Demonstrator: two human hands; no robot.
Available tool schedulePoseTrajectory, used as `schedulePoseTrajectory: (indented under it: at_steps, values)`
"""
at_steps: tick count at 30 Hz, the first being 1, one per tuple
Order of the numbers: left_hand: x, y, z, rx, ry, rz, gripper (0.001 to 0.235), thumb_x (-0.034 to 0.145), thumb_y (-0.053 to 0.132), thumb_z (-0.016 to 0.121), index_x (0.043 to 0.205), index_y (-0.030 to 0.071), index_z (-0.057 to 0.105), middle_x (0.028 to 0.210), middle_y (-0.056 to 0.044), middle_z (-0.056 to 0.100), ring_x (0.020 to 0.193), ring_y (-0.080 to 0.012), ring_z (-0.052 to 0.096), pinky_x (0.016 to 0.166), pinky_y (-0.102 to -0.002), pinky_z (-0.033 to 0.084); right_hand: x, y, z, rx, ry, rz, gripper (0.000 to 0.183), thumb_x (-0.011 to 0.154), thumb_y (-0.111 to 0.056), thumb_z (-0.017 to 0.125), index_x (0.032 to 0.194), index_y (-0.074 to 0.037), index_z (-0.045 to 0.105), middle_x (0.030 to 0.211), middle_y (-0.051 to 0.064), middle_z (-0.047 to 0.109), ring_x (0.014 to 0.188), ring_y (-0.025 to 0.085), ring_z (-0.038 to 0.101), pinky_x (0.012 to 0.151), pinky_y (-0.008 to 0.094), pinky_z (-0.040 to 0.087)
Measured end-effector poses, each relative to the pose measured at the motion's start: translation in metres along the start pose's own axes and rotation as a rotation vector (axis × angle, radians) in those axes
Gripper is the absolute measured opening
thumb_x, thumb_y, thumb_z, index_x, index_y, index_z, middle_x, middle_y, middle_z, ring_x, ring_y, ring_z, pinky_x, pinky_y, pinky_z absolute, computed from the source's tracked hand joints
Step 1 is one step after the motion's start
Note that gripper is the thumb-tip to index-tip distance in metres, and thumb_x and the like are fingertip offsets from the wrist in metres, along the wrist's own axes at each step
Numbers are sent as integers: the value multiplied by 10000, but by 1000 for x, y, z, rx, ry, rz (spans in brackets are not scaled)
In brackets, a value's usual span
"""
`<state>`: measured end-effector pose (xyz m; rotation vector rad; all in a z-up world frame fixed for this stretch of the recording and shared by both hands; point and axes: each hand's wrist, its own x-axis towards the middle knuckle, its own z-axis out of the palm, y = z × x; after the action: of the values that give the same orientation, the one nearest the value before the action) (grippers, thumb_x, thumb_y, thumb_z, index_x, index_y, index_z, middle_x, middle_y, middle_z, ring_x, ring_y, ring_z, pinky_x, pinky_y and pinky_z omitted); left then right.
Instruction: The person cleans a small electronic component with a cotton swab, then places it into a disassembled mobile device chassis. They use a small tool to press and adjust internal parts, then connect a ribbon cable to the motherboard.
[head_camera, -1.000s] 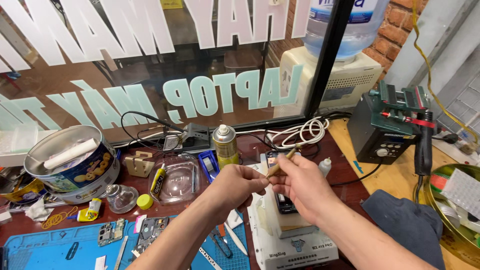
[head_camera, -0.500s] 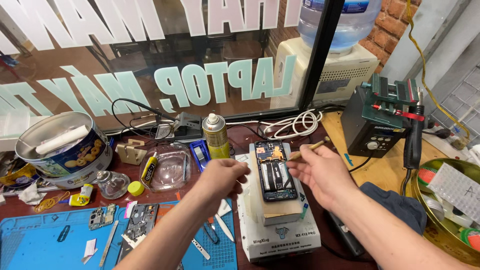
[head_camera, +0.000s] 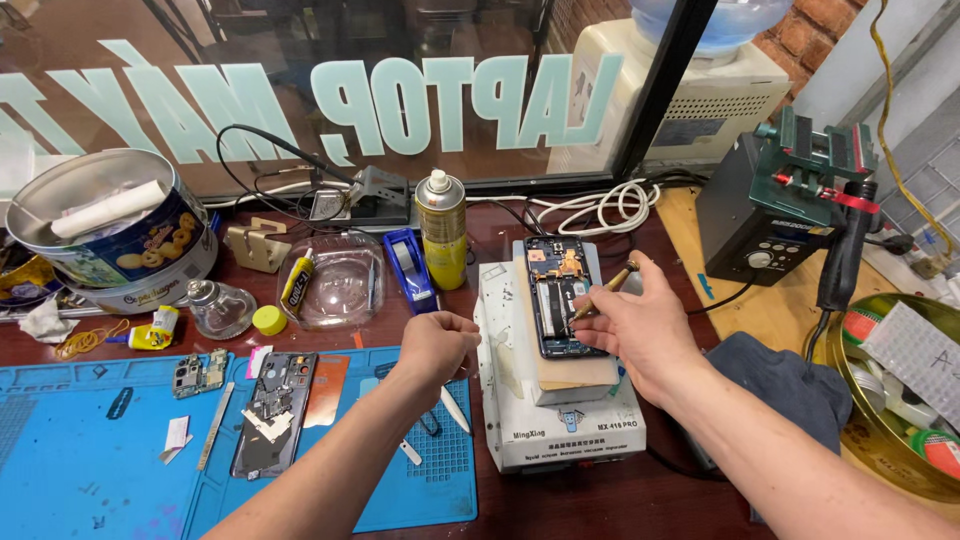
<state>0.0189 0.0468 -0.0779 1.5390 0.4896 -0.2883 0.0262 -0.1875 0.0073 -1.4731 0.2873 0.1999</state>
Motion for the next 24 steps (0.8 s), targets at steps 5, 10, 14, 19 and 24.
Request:
schedulePoseTrajectory:
  at_steps: [5,10,14,19,24]
  values:
    - [-2,-8,3,79,13,-38,65,865,12,710,930,10,705,746,-69,684,585,-140,614,514,-283,495,2,5,0,2,35,2,853,945,-88,591,1635,-163,95,977,167,691,783,231,673,697,359,574]
    - [-3,0,8,115,11,16,95,874,28,708,962,-3,725,775,-47,697,603,-115,620,517,-269,506,1,6,1,-7,48,-5,849,952,-81,577,1637,-157,80,997,176,690,797,226,668,711,362,582]
    - [2,5,16,253,23,63,126,863,52,709,983,27,741,810,-47,712,624,-131,619,539,-298,510,3,5,-4,59,55,-12,893,915,-43,580,1645,-160,79,1001,169,693,788,223,661,705,359,574]
    - [11,-1,20,364,73,193,184,811,46,720,989,40,768,857,-48,750,711,-126,692,649,-291,550,7,1,-9,61,44,-22,920,897,-37,588,1648,-150,69,986,158,686,777,214,661,692,359,566]
    - [12,-12,18,326,71,207,197,799,53,740,993,35,773,861,-62,749,725,-139,690,656,-297,553,8,3,-8,44,41,-20,919,893,-42,600,1648,-138,84,978,153,693,768,207,661,684,353,567]
